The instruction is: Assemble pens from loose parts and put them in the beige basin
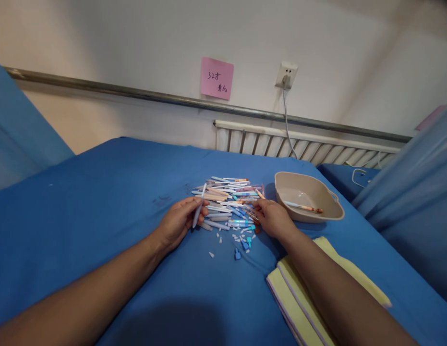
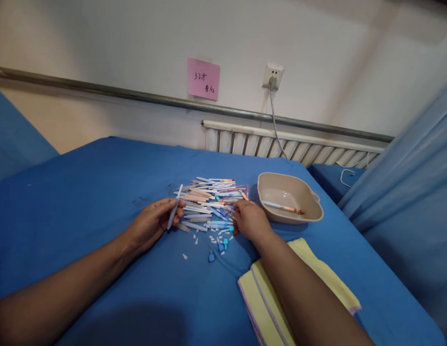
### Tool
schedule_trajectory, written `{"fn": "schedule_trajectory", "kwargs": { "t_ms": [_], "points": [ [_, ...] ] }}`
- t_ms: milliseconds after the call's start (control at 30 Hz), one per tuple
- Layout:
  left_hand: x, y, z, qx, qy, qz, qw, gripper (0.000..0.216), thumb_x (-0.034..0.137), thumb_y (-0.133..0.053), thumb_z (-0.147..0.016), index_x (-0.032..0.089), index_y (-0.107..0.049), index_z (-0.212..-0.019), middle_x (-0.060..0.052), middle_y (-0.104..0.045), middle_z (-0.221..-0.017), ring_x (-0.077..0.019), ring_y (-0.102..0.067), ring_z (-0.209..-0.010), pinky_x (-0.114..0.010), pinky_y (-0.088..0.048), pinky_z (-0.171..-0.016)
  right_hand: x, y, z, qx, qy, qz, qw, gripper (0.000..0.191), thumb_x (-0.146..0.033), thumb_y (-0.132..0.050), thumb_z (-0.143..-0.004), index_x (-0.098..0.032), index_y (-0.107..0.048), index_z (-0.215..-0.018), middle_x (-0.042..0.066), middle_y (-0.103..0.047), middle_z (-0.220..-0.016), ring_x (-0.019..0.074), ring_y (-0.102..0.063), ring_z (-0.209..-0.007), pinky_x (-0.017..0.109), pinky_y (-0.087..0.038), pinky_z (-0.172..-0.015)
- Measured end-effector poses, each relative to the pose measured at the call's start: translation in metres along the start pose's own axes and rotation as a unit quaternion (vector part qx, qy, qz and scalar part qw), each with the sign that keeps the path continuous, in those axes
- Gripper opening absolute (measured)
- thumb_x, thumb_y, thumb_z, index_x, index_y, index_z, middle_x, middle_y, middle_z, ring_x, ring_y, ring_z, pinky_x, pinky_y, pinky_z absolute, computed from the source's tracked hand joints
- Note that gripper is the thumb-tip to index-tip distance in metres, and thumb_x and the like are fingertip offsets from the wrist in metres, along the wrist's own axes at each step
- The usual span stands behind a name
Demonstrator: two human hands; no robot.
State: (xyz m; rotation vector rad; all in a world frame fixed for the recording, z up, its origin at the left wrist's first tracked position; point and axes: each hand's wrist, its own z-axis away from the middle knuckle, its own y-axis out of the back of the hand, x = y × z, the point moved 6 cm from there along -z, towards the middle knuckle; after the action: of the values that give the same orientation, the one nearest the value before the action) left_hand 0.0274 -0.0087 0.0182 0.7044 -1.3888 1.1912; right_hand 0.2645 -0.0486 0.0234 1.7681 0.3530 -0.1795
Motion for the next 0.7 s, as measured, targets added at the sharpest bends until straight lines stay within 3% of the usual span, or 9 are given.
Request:
{"fn": "schedule_trajectory", "kwargs": {
  "t_ms": [200,433,700],
  "points": [
    [0.001,-0.001,0.0,0.002,0.002,-0.012,1.0,0.021,0.033,-0.061,-0.077,0.014,-0.064,-0.085,-0.002,-0.062,-0.065,-0.0083,-0.051,-0.05,-0.019,-0.042,-0.048,0.006,0.007,0.0,0.038,-0.016,-0.02,0.999,0.022,-0.015,-0.051,-0.08,-0.02,-0.062,-0.098,0.004,-0.067,-0.09,0.0167,-0.06,-0.078,0.025,-0.04,-0.069],
    [0.0,0.001,-0.001,0.007,-0.001,-0.018,1.0,0.021,0.033,-0.061,-0.077,0.014,-0.064,-0.086,-0.002,-0.062,-0.066,-0.0086,-0.052,-0.052,-0.018,-0.042,-0.05,-0.002,0.028,0.007,0.141,-0.022,-0.105,0.984,0.016,-0.022,-0.05,-0.082,-0.019,-0.062,-0.094,0.004,-0.066,-0.086,0.0161,-0.06,-0.074,0.025,-0.042,-0.066],
    [-0.001,0.0,-0.002,-0.001,-0.005,-0.026,1.0,0.022,0.034,-0.06,-0.078,0.015,-0.065,-0.086,-0.002,-0.062,-0.067,-0.0091,-0.052,-0.051,-0.018,-0.04,-0.047,-0.028,0.001,0.008,-0.003,0.087,-0.114,0.99,0.015,-0.015,-0.053,-0.081,-0.022,-0.064,-0.088,0.0,-0.068,-0.083,0.0135,-0.06,-0.073,0.022,-0.041,-0.066]
  ]
}}
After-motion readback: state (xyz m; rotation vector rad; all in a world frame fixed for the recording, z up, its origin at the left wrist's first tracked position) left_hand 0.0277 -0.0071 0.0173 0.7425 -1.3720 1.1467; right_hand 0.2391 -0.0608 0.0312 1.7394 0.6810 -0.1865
